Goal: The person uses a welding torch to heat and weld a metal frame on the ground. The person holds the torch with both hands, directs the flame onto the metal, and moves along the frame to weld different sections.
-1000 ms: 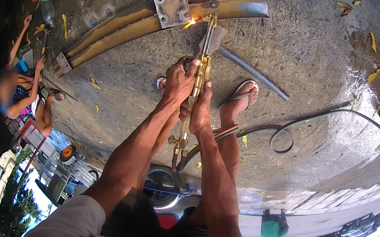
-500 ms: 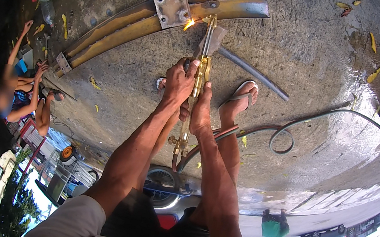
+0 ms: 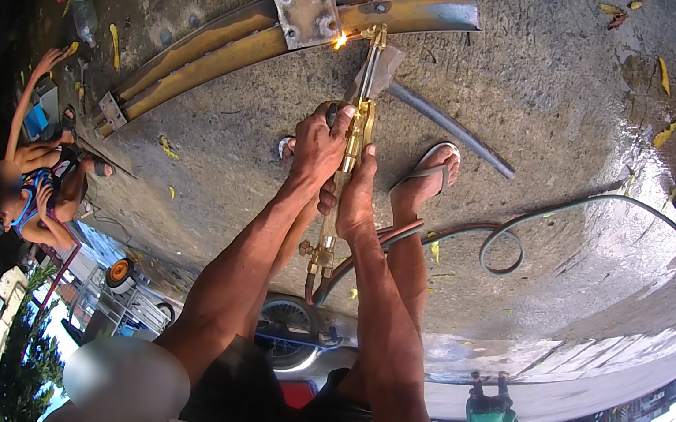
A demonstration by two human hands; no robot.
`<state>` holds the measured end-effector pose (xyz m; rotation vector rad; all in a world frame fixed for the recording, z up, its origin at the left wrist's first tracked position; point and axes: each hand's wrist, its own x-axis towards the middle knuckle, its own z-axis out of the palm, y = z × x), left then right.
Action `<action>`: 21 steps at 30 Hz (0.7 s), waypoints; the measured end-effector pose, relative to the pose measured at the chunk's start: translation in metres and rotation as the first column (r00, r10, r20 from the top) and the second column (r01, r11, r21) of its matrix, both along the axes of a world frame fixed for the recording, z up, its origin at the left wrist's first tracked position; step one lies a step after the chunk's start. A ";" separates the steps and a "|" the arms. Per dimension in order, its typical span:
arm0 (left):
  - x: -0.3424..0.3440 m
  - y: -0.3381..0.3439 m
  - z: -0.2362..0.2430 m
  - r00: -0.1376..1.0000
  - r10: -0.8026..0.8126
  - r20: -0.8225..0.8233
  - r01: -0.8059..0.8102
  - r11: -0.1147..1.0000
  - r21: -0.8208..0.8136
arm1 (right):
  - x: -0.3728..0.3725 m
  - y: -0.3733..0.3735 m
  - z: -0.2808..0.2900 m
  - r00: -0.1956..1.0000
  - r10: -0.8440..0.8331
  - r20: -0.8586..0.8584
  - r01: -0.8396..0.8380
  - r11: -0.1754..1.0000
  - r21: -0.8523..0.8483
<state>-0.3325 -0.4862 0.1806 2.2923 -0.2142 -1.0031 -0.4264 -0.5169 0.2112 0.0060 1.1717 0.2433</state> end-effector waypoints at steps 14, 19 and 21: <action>-0.001 0.000 0.002 1.000 0.014 0.001 -0.014 1.000 0.005 | 0.000 0.003 -0.001 1.000 0.018 -0.024 -0.019 1.000 -0.022; -0.001 0.001 0.001 1.000 0.007 0.010 -0.007 1.000 0.005 | -0.001 0.004 -0.003 1.000 0.016 -0.008 -0.017 1.000 -0.025; -0.001 0.002 -0.002 1.000 0.003 0.017 -0.004 1.000 0.012 | -0.002 0.005 -0.004 1.000 -0.001 0.006 0.001 1.000 -0.022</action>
